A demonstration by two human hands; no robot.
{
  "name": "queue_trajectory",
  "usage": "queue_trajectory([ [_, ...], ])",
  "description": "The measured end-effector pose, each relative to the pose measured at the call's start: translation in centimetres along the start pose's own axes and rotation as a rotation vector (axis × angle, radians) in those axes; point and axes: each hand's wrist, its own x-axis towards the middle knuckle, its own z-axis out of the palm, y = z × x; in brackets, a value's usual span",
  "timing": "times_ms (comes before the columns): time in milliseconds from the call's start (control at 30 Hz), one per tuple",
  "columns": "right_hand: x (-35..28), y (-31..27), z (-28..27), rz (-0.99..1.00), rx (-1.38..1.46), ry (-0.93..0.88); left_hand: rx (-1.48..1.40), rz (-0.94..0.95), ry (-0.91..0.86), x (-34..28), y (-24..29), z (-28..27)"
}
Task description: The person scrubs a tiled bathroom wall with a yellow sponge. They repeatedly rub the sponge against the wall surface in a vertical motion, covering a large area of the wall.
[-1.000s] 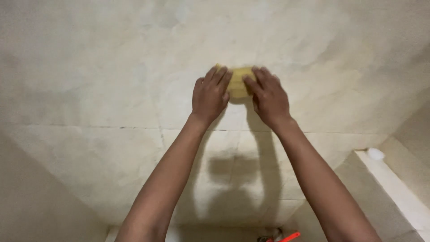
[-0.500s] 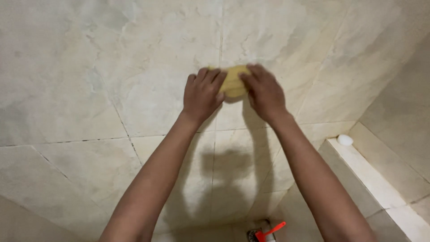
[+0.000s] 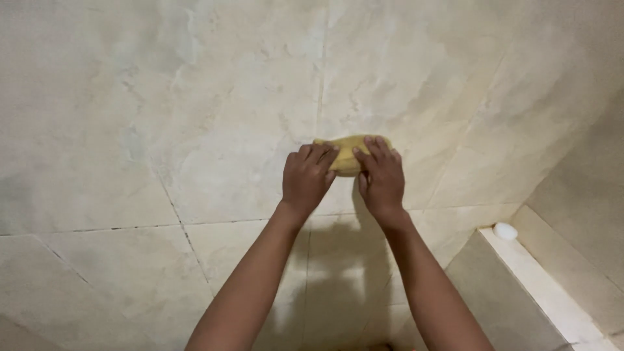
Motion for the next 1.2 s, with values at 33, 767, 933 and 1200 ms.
queue_trajectory([
  [33,-0.7,0.1,0.4,0.001,-0.001,0.001,-0.001,0.002,0.0,-0.6,-0.1,0.2],
  [767,4.4,-0.5,-6.6,0.026,-0.121,-0.058,-0.029,0.053,-0.053,3.1,3.6,-5.5],
  [933,6.9,2.6,-7.6,0.023,-0.184,0.027,-0.083,0.069,-0.023,4.1,3.8,-3.8],
  [1200,3.4,5.3,-3.8,0.064,-0.228,-0.006,0.226,0.058,0.061,1.1,-1.1,4.3],
])
